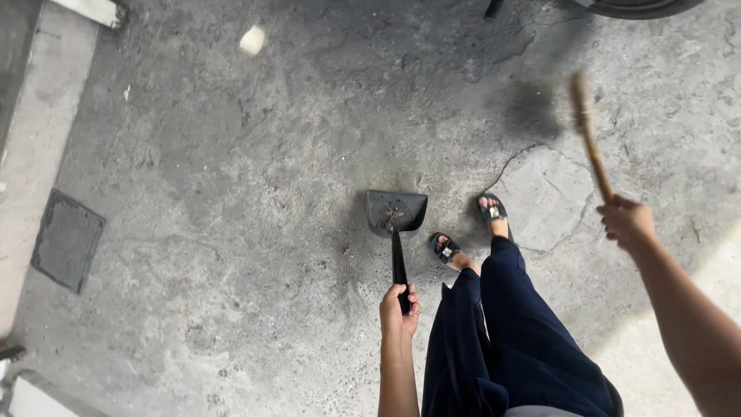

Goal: The person sweeps a concrete floor area using a broom and dustpan. They gather debris into the dustpan while moving around a parked motorcycle and a storefront entrance.

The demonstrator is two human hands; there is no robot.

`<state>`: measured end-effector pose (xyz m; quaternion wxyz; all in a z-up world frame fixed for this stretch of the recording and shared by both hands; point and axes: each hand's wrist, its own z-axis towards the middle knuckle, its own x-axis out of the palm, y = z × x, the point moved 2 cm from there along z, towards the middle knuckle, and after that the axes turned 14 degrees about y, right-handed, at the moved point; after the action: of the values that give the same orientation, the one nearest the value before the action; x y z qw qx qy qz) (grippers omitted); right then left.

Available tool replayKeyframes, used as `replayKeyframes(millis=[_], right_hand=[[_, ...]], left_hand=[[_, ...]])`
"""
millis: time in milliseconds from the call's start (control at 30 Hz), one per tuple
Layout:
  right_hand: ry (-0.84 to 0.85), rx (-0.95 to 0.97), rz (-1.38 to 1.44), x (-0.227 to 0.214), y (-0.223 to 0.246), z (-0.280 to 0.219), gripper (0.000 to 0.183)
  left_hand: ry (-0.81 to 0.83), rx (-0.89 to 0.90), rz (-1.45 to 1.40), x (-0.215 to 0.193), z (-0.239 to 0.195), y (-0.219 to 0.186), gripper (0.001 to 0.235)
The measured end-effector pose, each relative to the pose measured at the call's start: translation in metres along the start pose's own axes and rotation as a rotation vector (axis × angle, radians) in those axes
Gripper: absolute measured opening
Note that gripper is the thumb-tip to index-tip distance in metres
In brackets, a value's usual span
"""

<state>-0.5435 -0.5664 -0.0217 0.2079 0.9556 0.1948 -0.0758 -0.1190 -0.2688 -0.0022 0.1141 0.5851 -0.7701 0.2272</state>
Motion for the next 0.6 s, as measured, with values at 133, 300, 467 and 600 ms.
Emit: replayKeyframes(millis=[133,300,467,600], right_hand=[[0.005,-0.110,0.021,0.012,0.019,0.126,0.032],[0.261,-0.096,-0.252,0.157,0.034,0.099,0.028],[0.393,-0.094,-0.262,0.148,0.058,0.008,0.055],[0.326,-0.197,-0.461,0.061,0.113,0.011,0.054]], left_hand=[[-0.023,0.027,-0.018,-0.004,-0.009,-0.002,0.014],[-0.052,0.121,0.028,0.015,-0.012,0.000,0.013],[-0.111,0.118,0.016,0.046,-0.002,-0.008,0.014],[-0.116,0.143,-0.035,0.058,0.020,-0.018,0.013]])
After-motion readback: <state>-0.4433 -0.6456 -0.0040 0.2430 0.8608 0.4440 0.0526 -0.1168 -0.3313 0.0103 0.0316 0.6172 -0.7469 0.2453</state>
